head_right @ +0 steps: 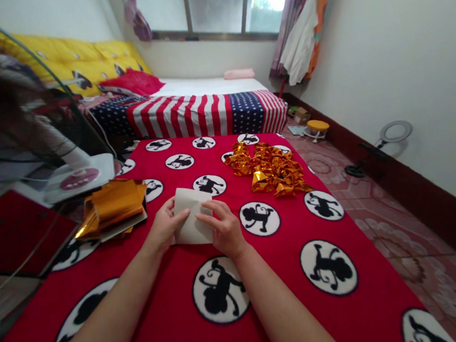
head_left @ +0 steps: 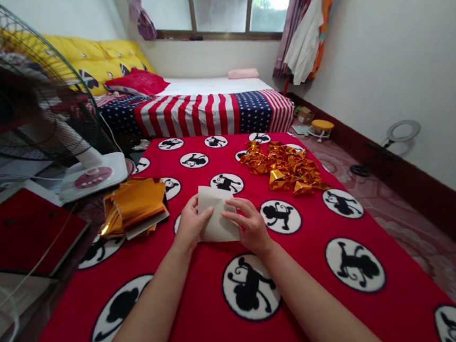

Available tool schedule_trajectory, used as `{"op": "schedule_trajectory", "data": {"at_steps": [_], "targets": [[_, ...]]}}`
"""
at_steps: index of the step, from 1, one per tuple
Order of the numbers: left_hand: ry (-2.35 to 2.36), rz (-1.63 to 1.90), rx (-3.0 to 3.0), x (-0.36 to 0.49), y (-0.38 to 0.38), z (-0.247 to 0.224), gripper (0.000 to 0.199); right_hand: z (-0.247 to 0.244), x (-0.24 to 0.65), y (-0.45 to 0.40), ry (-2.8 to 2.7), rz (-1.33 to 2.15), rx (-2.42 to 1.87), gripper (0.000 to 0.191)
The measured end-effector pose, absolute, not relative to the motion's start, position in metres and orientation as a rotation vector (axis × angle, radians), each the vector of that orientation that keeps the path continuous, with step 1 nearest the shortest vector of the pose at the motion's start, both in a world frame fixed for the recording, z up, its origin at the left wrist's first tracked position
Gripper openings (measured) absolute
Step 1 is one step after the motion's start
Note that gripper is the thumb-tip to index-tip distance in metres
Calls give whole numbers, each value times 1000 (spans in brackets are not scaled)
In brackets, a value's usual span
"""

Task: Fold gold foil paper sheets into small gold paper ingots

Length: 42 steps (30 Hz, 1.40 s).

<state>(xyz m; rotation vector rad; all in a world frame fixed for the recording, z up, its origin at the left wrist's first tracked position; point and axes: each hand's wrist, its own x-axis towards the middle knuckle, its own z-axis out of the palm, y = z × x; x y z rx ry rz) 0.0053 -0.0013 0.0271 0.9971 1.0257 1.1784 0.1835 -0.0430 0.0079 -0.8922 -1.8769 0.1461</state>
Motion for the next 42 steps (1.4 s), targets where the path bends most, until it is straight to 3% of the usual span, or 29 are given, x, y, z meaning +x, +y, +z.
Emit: {"op": "schedule_trajectory", "data": {"at_steps": [5, 10, 12, 15, 22, 26, 36, 42], "targets": [[1330, 1251, 1315, 3, 8, 5, 84, 5, 187, -46, -2033, 258, -924, 46], [1375, 1358, 1449, -7, -7, 10, 31, 7, 190, -48, -2090, 491, -971, 38], [1293, 1361, 1417, -11, -12, 14, 24, 8, 191, -48, -2023, 579, -988, 27], [1221, 1234, 1403, -15, -14, 15, 26, 8, 193, -49, -1850, 686, -1143, 17], [1069, 947, 1461, -26, -13, 14, 41, 4, 189, -49, -1580, 753, -1328, 22], [962, 992, 1333, -27, -14, 20, 30, 4, 182, -41, -1566, 652, -1454, 23], [1506, 1165, 1666, -7, -13, 5, 21, 11, 162, -25, -1546, 285, -1866, 5], [1612, 1180, 1733, -7, -14, 11, 38, 14, 160, -18, -1528, 253, -1984, 28]]}}
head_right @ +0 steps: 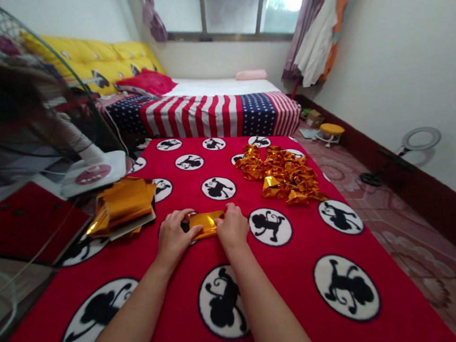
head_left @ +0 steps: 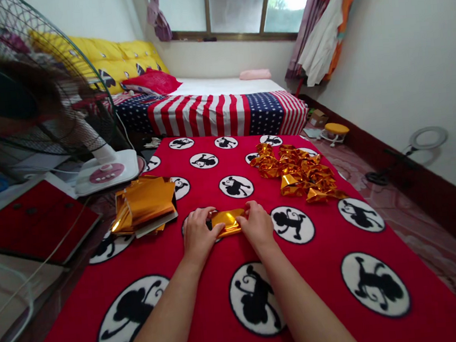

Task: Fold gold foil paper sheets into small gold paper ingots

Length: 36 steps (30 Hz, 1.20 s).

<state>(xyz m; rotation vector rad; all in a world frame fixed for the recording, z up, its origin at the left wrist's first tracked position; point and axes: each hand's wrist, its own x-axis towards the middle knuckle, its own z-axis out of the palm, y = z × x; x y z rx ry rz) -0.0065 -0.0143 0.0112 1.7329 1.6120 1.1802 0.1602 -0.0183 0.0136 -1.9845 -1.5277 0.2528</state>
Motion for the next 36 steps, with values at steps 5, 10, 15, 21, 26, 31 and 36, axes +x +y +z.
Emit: {"op": "schedule_trajectory", "data": {"at_steps": [5, 10, 15, 21, 26, 31, 36], "targets": [[1669, 1103, 1807, -7, -15, 11, 49, 16, 167, -16, -1523, 392, -2020, 21], [1565, 1253, 1538, -8, -12, 10, 64, 7, 169, -26, -1355, 548, -1768, 12], [1372, 1350, 1244, -13, -10, 5, 42, 5, 168, -25, -1186, 886, -1284, 19], [1227, 1248, 1182, -17, -8, -6, 26, 9, 166, -24, -1218, 988, -1194, 21], [1243, 1264, 1186, -17, -9, -7, 29, 7, 166, -24, -1170, 1031, -1178, 29], [1249, 1262, 1228, -17, -11, -1, 24, 6, 166, -24, -1117, 1074, -1217, 31], [1272, 1276, 1242, -16, -11, 1, 25, 7, 165, -24, -1073, 1110, -1205, 31]]}}
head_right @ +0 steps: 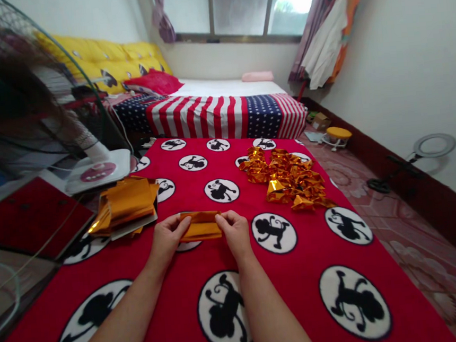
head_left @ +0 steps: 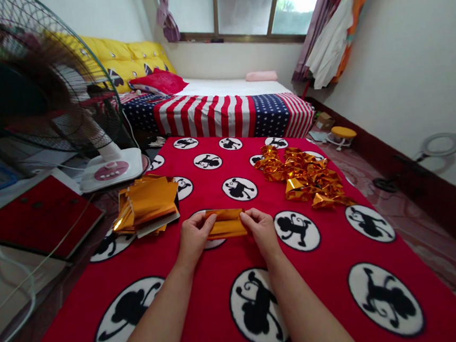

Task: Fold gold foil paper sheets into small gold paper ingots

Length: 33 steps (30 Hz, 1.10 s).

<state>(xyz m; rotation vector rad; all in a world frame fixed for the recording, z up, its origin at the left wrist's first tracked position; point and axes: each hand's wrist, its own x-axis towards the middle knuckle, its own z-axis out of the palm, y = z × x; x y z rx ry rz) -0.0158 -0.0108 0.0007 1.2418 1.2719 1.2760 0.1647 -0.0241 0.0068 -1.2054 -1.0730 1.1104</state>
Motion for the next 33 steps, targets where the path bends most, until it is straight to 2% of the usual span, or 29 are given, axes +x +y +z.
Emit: {"op": "schedule_trajectory", "data": {"at_steps": [33], "targets": [[1340, 1260, 1292, -14, -14, 10, 30, 7, 164, -24, -1096, 1047, -1210, 29]]}}
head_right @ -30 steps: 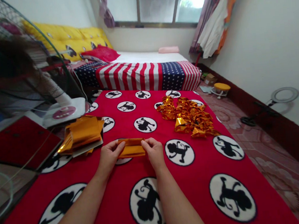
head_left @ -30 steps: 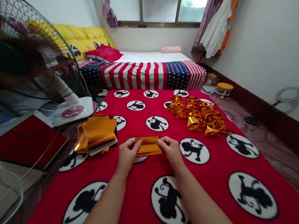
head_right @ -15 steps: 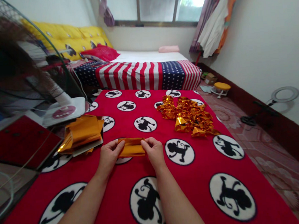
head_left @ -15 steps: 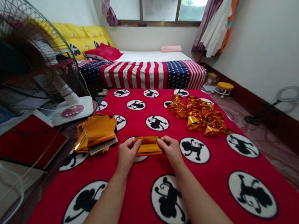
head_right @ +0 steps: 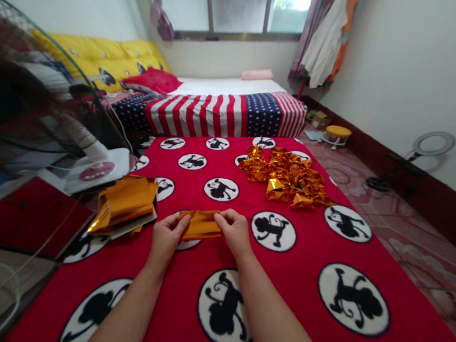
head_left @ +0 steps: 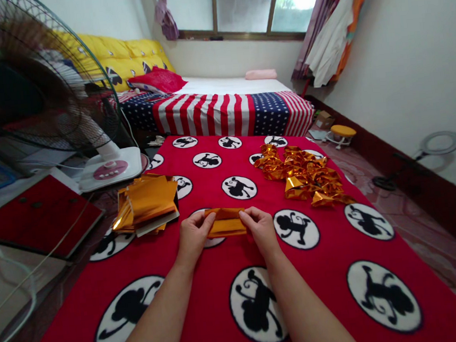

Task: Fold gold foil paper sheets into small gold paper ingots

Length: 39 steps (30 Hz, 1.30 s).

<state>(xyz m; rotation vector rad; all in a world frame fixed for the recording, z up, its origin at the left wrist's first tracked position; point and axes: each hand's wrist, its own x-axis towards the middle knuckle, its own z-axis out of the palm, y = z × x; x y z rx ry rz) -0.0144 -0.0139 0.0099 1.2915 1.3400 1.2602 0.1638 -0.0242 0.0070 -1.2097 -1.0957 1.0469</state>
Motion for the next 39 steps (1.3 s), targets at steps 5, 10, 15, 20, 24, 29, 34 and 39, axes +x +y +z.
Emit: {"op": "schedule_trajectory", "data": {"at_steps": [5, 10, 15, 20, 24, 29, 34, 39], "targets": [[1329, 1257, 1297, -15, -14, 10, 28, 6, 164, -24, -1118, 1028, -1197, 27], [1324, 1257, 1314, -16, -13, 7, 28, 6, 164, -24, -1124, 1007, -1200, 27], [1338, 1260, 1319, -16, -14, 7, 28, 8, 164, -25, -1102, 1033, -1207, 27], [1342, 1269, 1301, -15, -14, 9, 28, 8, 164, -25, -1088, 1054, -1228, 31], [1331, 1275, 1298, -14, -15, 10, 28, 6, 164, -25, -1097, 1039, -1248, 34], [1323, 1269, 1277, -14, -14, 9, 30, 4, 164, -24, -1076, 1044, -1219, 32], [1312, 1272, 1264, -15, -13, 6, 32, 4, 164, -24, -1090, 1022, -1227, 33], [1326, 1275, 1285, -15, -13, 6, 33, 6, 164, -24, -1093, 1011, -1233, 33]]}}
